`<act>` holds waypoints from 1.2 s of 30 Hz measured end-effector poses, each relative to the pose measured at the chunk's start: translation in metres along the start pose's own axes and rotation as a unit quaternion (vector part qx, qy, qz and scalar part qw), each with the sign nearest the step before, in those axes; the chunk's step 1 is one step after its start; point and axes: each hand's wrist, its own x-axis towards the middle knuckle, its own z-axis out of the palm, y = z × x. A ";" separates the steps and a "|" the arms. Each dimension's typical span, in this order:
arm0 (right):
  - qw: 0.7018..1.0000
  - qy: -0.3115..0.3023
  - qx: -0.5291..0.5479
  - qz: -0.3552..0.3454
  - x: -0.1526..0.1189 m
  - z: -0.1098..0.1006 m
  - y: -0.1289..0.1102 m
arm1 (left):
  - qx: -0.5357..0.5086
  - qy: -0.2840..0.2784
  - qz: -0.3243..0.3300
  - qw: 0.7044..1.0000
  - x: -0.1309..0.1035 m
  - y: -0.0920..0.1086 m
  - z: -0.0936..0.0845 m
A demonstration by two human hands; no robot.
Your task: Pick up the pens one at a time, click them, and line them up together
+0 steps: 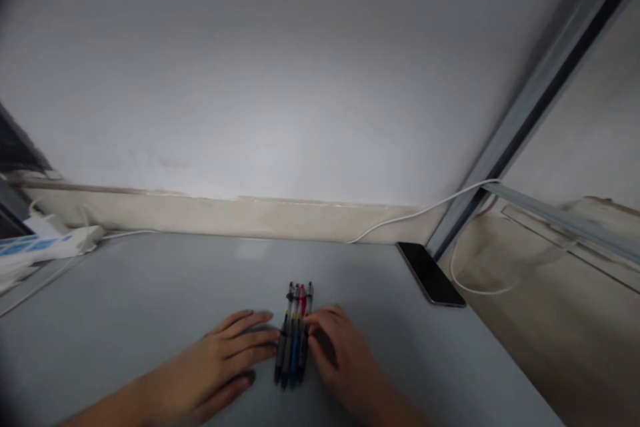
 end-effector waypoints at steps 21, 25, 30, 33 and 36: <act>0.998 -0.021 -0.044 0.035 0.001 -0.003 -0.001 | -0.026 0.004 -0.004 1.000 -0.002 -0.002 0.000; 0.993 -0.083 -0.083 0.029 -0.003 -0.007 -0.014 | -0.034 0.048 0.023 0.998 -0.003 -0.004 0.001; 0.973 -0.162 -0.164 -0.016 -0.004 0.008 -0.018 | -0.046 0.116 0.033 0.992 -0.005 -0.006 0.003; 0.957 -0.194 -0.210 -0.053 0.002 0.017 -0.016 | -0.049 0.133 0.025 0.990 -0.006 -0.006 0.005; 0.942 -0.210 -0.249 -0.076 0.012 0.019 -0.015 | -0.040 0.142 0.036 0.988 -0.005 -0.006 0.004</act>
